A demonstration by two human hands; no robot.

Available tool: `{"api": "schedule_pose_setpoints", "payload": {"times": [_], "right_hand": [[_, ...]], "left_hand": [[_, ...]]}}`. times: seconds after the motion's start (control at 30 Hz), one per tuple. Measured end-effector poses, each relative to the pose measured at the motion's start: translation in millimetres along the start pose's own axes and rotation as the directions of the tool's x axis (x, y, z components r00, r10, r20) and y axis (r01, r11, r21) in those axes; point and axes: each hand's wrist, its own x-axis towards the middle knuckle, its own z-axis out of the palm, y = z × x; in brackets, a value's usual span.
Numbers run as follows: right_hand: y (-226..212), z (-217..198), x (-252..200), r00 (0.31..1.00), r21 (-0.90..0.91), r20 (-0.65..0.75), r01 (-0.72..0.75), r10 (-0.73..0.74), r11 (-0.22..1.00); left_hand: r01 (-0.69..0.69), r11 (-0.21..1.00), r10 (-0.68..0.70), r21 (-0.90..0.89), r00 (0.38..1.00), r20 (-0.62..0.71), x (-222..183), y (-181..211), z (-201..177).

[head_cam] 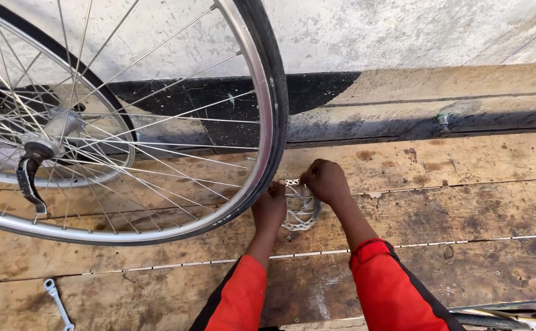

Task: The person is performing various bicycle repair tasks including adjusting handlebars, selecting tools from a workbench, and working on a disc brake rotor.

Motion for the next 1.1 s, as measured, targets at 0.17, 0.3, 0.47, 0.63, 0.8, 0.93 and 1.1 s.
{"api": "schedule_pose_setpoints", "payload": {"times": [0.17, 0.3, 0.47, 0.63, 0.8, 0.93, 1.1], "right_hand": [[-42.2, -27.1, -32.6, 0.999, 0.424, 0.045, -0.002, -0.019, 0.906], [-85.6, -52.3, -74.6, 0.976, 0.204, 0.128, 0.146, -0.174, 0.968], [-103.4, -76.1, -102.3, 0.976, 0.291, 0.007, 0.208, -0.219, 0.934], [-72.2, -41.6, -83.4, 0.995, 0.006, -0.086, 0.047, -0.047, 0.999], [-72.4, -15.3, -80.3, 0.99, -0.346, 0.139, 0.011, 0.04, 0.938], [-71.4, -12.9, -86.1, 0.979, -0.262, 0.1, -0.147, 0.178, 0.954], [-49.8, -2.4, -91.3, 0.967, 0.064, 0.172, -0.203, 0.19, 0.977]], "left_hand": [[0.663, 0.313, -0.416, -0.68, 0.739, 0.53, 1.1, 27.8, -5.7], [0.654, 0.117, -0.395, -0.747, 0.721, 0.569, 36.3, -94.5, 65.0], [0.675, -0.045, -0.351, -0.737, 0.68, 0.644, 32.4, -94.6, 66.7], [0.663, 0.277, -0.375, -0.696, 0.741, 0.557, -12.9, -19.6, -1.7], [0.596, 0.41, -0.463, -0.691, 0.788, 0.405, -37.6, -17.8, -33.4], [0.597, 0.456, -0.464, -0.66, 0.792, 0.396, -60.6, -30.4, -58.0], [0.581, 0.48, -0.527, -0.657, 0.79, 0.313, -77.3, -40.2, -88.2]]}}
